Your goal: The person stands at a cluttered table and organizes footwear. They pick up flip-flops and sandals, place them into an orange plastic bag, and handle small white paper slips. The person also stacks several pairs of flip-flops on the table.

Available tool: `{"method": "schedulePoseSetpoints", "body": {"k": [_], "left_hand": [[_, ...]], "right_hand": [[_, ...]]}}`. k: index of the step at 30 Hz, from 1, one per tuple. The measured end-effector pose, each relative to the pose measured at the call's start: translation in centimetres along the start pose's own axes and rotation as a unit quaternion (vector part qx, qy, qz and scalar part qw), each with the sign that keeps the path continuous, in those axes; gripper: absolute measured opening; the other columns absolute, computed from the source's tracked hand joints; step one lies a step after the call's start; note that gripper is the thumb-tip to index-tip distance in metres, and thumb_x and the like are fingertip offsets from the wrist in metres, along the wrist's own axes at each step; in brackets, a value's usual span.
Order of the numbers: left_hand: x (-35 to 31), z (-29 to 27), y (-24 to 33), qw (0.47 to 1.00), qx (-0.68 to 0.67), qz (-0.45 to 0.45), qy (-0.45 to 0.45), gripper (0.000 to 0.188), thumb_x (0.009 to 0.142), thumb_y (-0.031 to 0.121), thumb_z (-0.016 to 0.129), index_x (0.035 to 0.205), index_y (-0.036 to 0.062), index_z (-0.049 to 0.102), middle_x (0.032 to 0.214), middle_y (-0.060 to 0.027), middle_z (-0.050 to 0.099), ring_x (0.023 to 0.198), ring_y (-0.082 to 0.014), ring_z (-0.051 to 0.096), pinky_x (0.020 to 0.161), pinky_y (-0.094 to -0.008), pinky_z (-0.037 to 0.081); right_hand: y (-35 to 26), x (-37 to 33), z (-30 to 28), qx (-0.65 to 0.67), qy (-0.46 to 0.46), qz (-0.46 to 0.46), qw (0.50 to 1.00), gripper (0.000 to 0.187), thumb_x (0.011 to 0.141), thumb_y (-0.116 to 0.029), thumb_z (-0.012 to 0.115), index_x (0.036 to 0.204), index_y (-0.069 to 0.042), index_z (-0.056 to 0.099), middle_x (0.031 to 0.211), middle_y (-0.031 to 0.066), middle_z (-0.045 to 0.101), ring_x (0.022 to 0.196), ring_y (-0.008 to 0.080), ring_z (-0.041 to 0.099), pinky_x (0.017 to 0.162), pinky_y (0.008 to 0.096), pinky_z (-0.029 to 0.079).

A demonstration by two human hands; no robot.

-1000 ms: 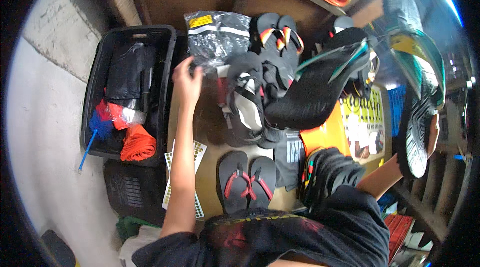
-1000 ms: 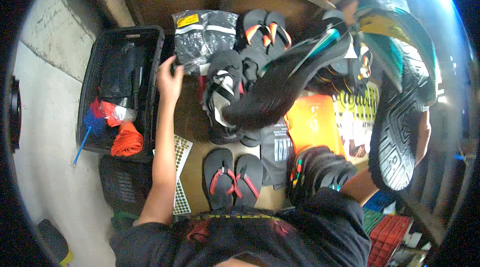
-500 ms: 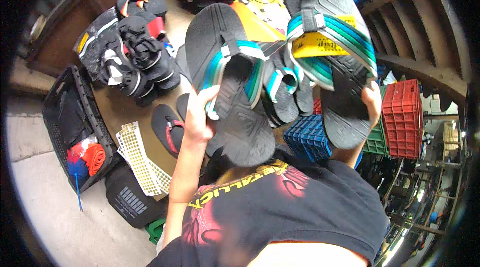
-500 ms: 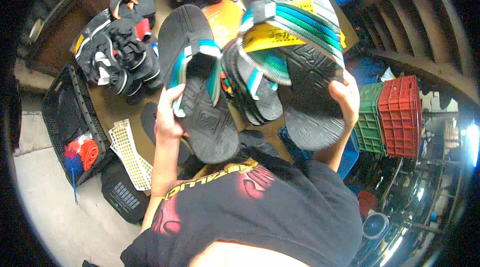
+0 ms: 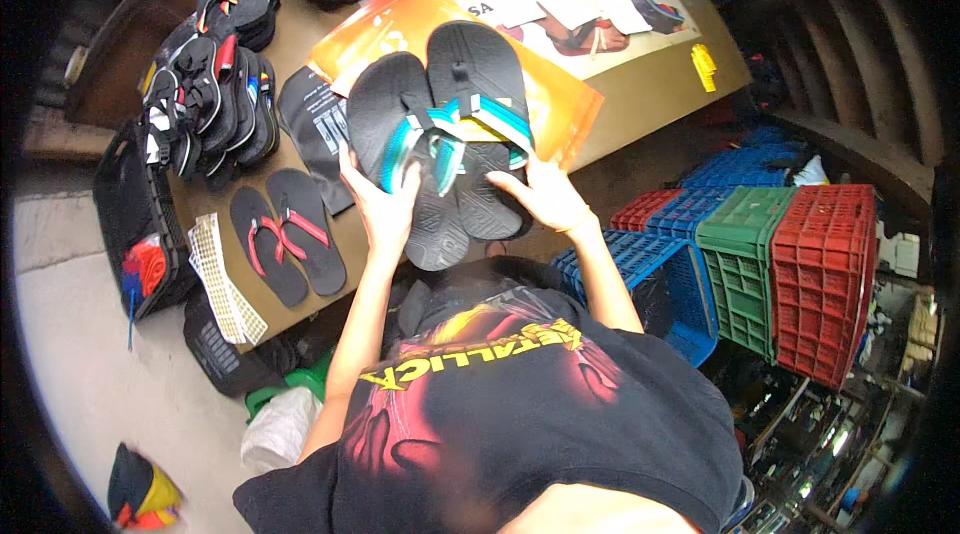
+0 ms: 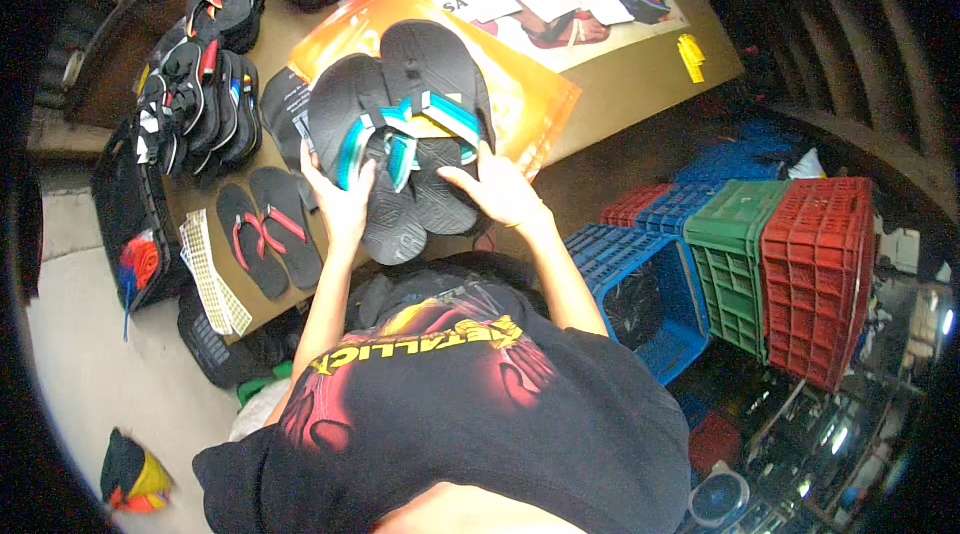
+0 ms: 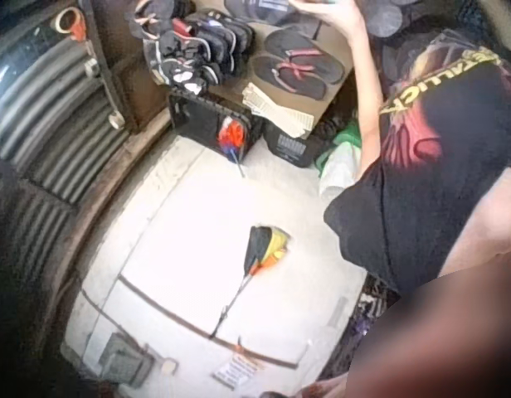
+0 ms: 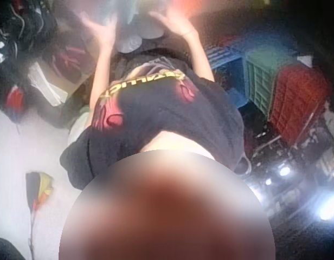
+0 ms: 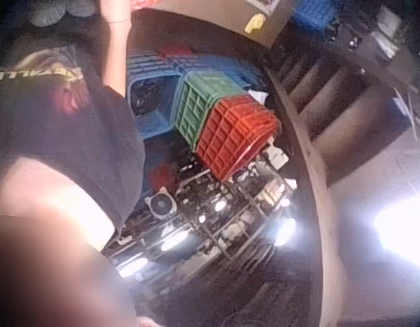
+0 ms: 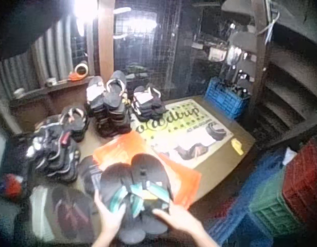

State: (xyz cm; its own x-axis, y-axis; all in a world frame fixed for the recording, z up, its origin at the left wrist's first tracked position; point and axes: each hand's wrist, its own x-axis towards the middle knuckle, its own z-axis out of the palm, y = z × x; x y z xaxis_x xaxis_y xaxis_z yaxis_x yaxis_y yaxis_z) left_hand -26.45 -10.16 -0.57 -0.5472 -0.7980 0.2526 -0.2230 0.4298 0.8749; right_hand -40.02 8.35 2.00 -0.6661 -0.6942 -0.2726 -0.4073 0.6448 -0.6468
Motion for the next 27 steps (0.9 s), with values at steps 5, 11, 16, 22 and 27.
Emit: {"method": "schedulePoseSetpoints", "body": {"k": [5, 11, 16, 22, 27], "left_hand": [[0.0, 0.4, 1.9, 0.989, 0.149, 0.003, 0.012, 0.079, 0.072, 0.021, 0.069, 0.133, -0.0044, 0.026, 0.131, -0.0269, 0.033, 0.12, -0.0396, 0.036, 0.101, -0.0419, 0.029], [1.2, -0.9, 3.6, 0.93, 0.349, -0.088, -0.072, 0.068, 0.079, 0.04, 0.057, 0.126, -0.0053, 0.04, 0.095, -0.0285, 0.059, 0.092, -0.0391, 0.058, 0.08, -0.0422, 0.045], [1.1, -2.1, 3.0, 0.93, 0.347, -0.082, -0.091, 0.068, 0.081, 0.047, 0.053, 0.125, -0.0042, 0.044, 0.094, -0.0285, 0.059, 0.092, -0.0379, 0.058, 0.08, -0.0408, 0.044], [0.1, -1.8, 2.0, 0.962, 0.249, -0.086, -0.074, 0.068, 0.08, 0.039, 0.058, 0.128, -0.0049, 0.039, 0.111, -0.0288, 0.053, 0.106, -0.0373, 0.052, 0.088, -0.0402, 0.04], [-2.2, -1.1, 3.5, 0.972, 0.182, 0.107, 0.1, 0.032, 0.077, 0.016, 0.063, 0.105, 0.0025, 0.054, 0.11, -0.017, 0.05, 0.105, -0.0306, 0.046, 0.093, -0.0401, 0.035]], "right_hand": [[-0.7, 0.7, -3.8, -0.022, 0.21, -0.172, 0.962, 0.038, 0.072, -0.031, 0.069, 0.096, -0.003, 0.057, 0.079, 0.0128, 0.057, 0.077, 0.0283, 0.056, 0.073, 0.037, 0.044], [-1.1, 6.5, -1.2, -0.104, 0.283, -0.311, 0.902, 0.02, 0.078, -0.018, 0.061, 0.095, -0.008, 0.062, 0.083, 0.0046, 0.057, 0.089, 0.0233, 0.052, 0.079, 0.0343, 0.041], [0.0, 8.1, -1.9, -0.08, 0.198, -0.321, 0.923, 0.02, 0.085, -0.022, 0.049, 0.095, -0.01, 0.063, 0.093, 0.0068, 0.055, 0.086, 0.0254, 0.049, 0.076, 0.0365, 0.041], [0.2, 9.6, -3.1, -0.059, 0.066, -0.282, 0.955, 0.028, 0.09, -0.023, 0.039, 0.105, -0.01, 0.059, 0.104, 0.012, 0.057, 0.097, 0.028, 0.053, 0.085, 0.037, 0.04], [-0.4, 8.1, -2.7, -0.112, 0.116, -0.301, 0.94, 0.025, 0.087, -0.022, 0.041, 0.098, -0.011, 0.061, 0.1, 0.0092, 0.058, 0.095, 0.0267, 0.053, 0.083, 0.038, 0.041]]}}
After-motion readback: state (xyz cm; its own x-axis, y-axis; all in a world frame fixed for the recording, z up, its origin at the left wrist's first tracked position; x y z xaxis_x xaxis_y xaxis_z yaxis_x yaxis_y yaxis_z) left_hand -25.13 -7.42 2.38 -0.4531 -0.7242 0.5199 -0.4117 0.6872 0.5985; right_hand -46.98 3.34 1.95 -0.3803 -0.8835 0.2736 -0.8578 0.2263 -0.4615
